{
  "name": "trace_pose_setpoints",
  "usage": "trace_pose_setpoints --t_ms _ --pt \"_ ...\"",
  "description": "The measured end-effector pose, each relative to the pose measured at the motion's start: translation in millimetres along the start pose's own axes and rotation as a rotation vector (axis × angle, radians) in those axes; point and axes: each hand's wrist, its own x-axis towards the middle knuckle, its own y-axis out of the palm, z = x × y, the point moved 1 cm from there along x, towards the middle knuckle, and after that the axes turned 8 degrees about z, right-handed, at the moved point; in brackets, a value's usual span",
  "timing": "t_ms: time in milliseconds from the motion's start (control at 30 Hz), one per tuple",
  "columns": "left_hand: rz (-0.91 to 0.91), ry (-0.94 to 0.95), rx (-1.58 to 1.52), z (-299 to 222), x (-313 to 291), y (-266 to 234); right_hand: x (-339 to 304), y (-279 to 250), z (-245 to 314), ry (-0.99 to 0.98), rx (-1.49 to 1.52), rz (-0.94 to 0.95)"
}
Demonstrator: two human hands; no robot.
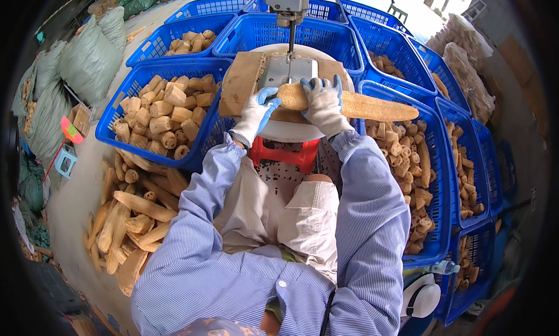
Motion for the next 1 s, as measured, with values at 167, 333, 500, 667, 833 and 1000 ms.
trace_pose_setpoints --t_ms 167,333,500,667,833,1000 --pt "-0.035 -0.076 -0.014 15.3 31.4 -4.0 19.9 16.0 -6.6 -0.019 0.085 -0.097" --pt "-0.032 -0.124 -0.117 24.2 45.8 -6.0 30.9 17.9 -10.2 -0.049 0.143 -0.097" --pt "-0.032 -0.086 -0.151 24.6 54.5 -4.7 37.9 17.1 -13.3 -0.038 0.148 -0.101" --pt "-0.112 -0.086 -0.236 28.7 61.2 -1.5 50.1 19.8 -10.5 -0.011 0.141 -0.101" --pt "-0.057 -0.086 -0.254 45.8 77.4 -5.2 59.7 19.0 -14.8 0.013 0.094 -0.072" --pt "-0.066 -0.094 -0.177 48.6 88.5 -3.0 68.6 9.0 -18.1 0.053 0.104 0.030"
